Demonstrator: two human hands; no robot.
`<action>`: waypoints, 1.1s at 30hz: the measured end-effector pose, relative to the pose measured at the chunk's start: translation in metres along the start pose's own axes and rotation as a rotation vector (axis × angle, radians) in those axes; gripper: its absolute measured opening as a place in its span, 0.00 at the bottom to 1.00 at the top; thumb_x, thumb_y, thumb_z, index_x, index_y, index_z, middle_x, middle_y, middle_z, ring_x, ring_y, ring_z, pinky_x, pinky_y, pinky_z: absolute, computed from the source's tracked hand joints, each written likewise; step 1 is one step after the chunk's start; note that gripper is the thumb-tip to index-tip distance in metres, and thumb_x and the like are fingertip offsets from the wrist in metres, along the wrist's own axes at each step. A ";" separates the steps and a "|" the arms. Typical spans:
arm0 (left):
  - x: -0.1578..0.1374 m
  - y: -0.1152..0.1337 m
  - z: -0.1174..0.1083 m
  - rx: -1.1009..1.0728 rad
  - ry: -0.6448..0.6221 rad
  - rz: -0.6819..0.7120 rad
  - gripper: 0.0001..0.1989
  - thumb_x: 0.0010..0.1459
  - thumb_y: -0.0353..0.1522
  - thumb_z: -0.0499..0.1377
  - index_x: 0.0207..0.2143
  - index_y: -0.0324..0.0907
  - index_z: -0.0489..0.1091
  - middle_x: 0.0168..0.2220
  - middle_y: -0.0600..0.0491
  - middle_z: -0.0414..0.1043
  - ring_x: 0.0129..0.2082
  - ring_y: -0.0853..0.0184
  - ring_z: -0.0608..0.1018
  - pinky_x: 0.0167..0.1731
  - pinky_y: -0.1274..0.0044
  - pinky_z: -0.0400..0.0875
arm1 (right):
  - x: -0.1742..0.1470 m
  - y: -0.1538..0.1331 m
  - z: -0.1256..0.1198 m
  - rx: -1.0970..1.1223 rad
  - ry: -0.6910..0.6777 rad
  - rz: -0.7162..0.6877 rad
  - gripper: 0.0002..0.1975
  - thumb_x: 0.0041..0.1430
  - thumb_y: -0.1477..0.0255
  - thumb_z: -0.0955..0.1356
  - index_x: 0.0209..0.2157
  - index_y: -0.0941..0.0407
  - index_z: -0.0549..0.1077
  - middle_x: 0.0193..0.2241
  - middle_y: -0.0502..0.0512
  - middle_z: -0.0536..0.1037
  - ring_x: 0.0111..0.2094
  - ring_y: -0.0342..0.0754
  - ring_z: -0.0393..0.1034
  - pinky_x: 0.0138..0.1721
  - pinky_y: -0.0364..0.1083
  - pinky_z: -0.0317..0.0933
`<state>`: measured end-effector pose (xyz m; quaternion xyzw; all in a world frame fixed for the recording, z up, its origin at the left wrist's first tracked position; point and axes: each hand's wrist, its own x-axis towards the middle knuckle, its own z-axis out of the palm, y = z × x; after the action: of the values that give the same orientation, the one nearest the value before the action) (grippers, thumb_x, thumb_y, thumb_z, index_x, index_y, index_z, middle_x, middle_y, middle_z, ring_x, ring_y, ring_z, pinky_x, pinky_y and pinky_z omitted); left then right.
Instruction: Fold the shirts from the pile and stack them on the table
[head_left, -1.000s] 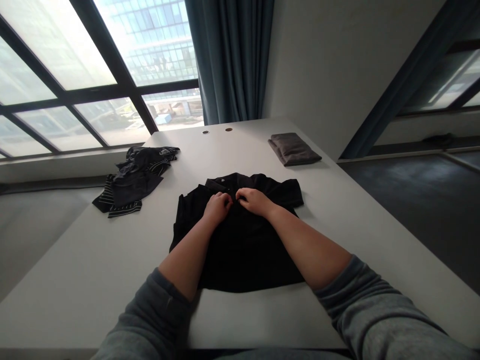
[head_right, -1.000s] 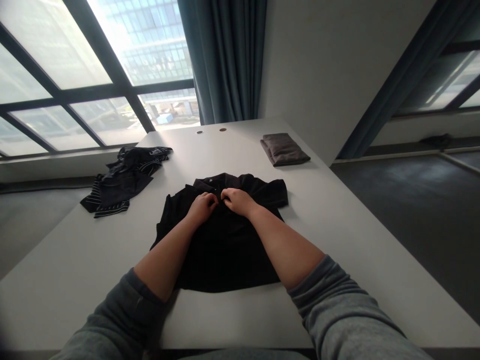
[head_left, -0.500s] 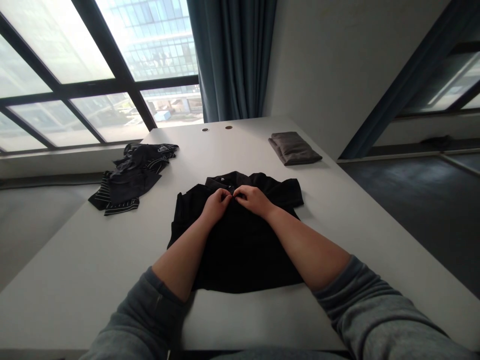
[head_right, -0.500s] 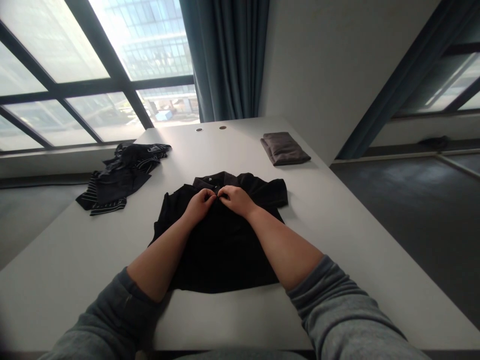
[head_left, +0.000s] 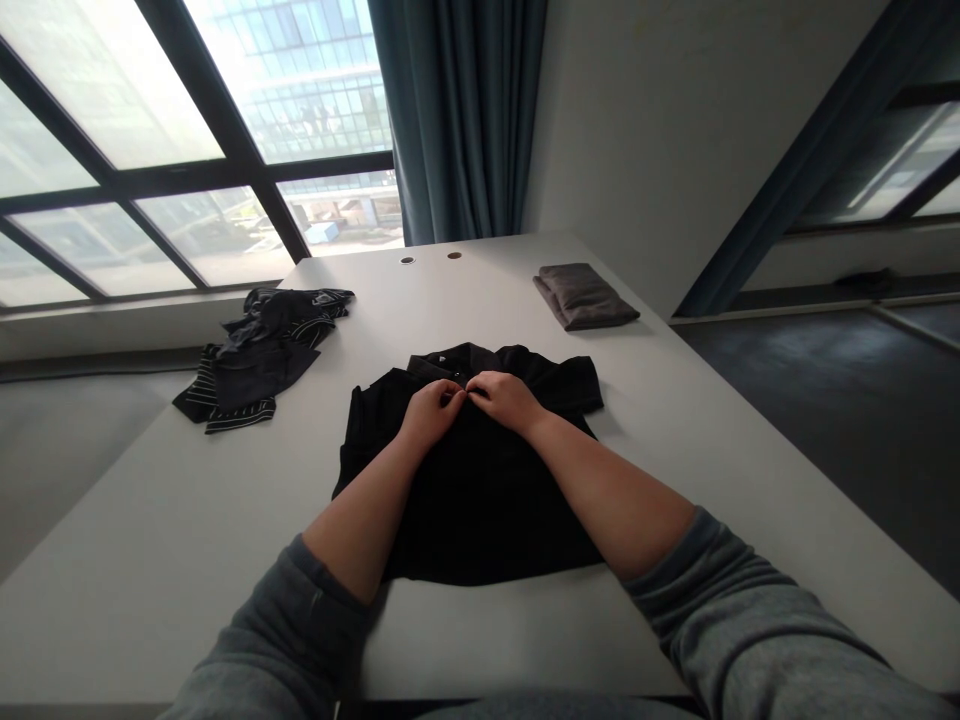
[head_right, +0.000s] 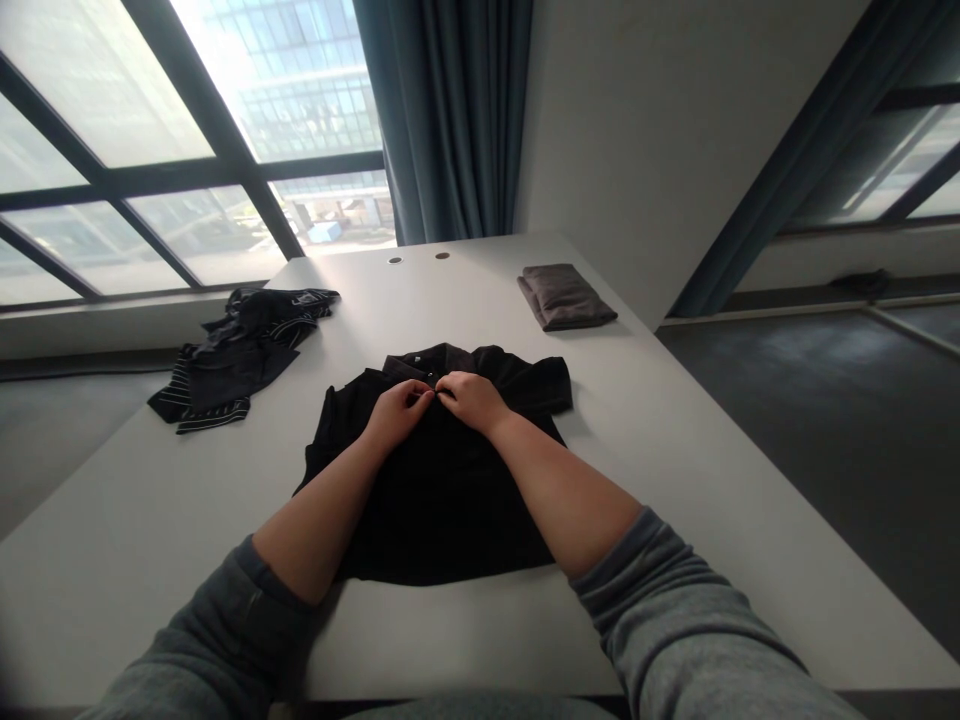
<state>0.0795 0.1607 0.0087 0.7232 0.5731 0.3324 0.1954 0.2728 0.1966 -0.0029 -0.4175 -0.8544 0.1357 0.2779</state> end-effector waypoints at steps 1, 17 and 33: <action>-0.001 0.001 -0.001 0.009 0.000 0.024 0.06 0.64 0.35 0.64 0.40 0.43 0.79 0.41 0.52 0.82 0.41 0.64 0.82 0.45 0.74 0.75 | 0.000 0.000 0.000 -0.002 -0.001 0.008 0.08 0.66 0.75 0.70 0.45 0.55 0.81 0.43 0.56 0.83 0.46 0.51 0.77 0.49 0.46 0.67; -0.002 0.007 0.006 0.150 -0.010 -0.009 0.04 0.60 0.32 0.65 0.38 0.45 0.80 0.39 0.52 0.83 0.40 0.61 0.82 0.44 0.73 0.74 | 0.000 -0.004 -0.007 -0.068 -0.054 -0.001 0.09 0.69 0.72 0.69 0.43 0.53 0.83 0.43 0.54 0.83 0.45 0.49 0.77 0.45 0.43 0.66; -0.001 0.006 0.003 0.114 -0.026 -0.068 0.02 0.59 0.30 0.65 0.33 0.45 0.79 0.34 0.54 0.82 0.34 0.64 0.81 0.37 0.75 0.71 | 0.000 0.006 -0.007 0.067 -0.066 -0.090 0.09 0.65 0.77 0.70 0.43 0.54 0.82 0.42 0.54 0.82 0.44 0.49 0.76 0.48 0.46 0.67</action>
<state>0.0859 0.1587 0.0106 0.7176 0.6125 0.2831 0.1724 0.2806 0.2003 -0.0002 -0.3645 -0.8760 0.1654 0.2693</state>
